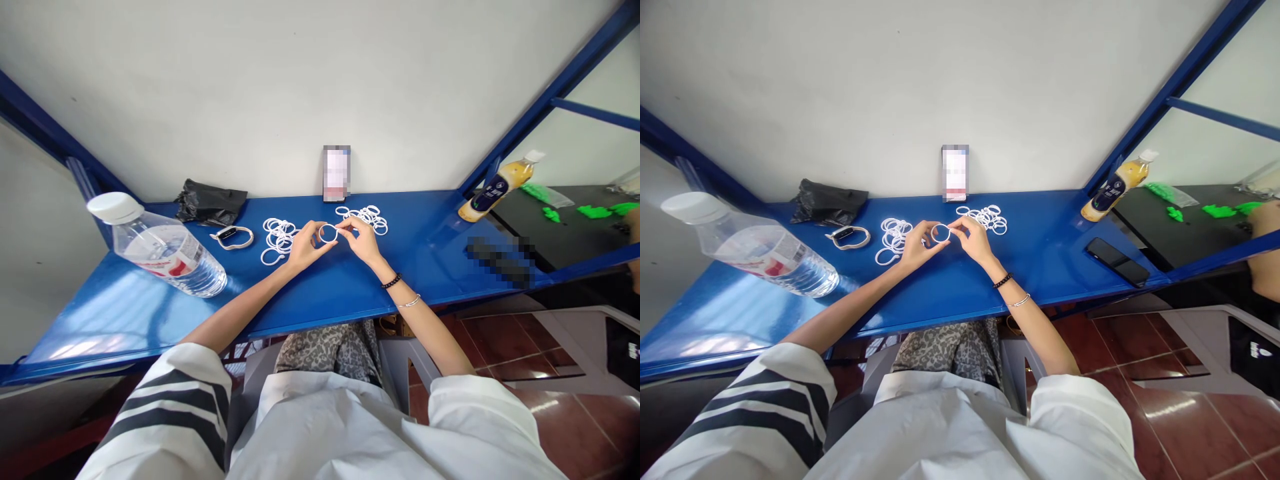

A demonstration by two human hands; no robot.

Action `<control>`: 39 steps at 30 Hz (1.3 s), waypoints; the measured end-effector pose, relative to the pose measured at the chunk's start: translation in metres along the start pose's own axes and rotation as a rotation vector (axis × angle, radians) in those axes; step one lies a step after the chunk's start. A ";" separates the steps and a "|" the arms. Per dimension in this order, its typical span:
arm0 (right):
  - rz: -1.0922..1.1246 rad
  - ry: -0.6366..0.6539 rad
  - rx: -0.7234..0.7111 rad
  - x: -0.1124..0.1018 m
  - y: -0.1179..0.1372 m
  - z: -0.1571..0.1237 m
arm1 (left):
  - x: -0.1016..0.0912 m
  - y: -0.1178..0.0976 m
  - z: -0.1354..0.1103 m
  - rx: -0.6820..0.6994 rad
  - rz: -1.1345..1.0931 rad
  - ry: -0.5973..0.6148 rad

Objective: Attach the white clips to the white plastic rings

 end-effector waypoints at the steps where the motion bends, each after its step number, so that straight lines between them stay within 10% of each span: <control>1: 0.002 0.001 -0.002 0.000 0.000 0.000 | 0.000 0.000 0.000 0.001 0.002 -0.001; 39: 0.136 0.098 -0.037 0.013 0.015 -0.005 | 0.009 0.014 -0.004 -0.064 -0.007 0.129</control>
Point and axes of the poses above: each hand's wrist, its own z-axis towards the middle knuckle, its own x-axis out of the palm, y = z × x, the point moved 3 cm from there along z, towards the middle knuckle, and after that the axes turned 2 degrees about x, right-handed, at the moved point
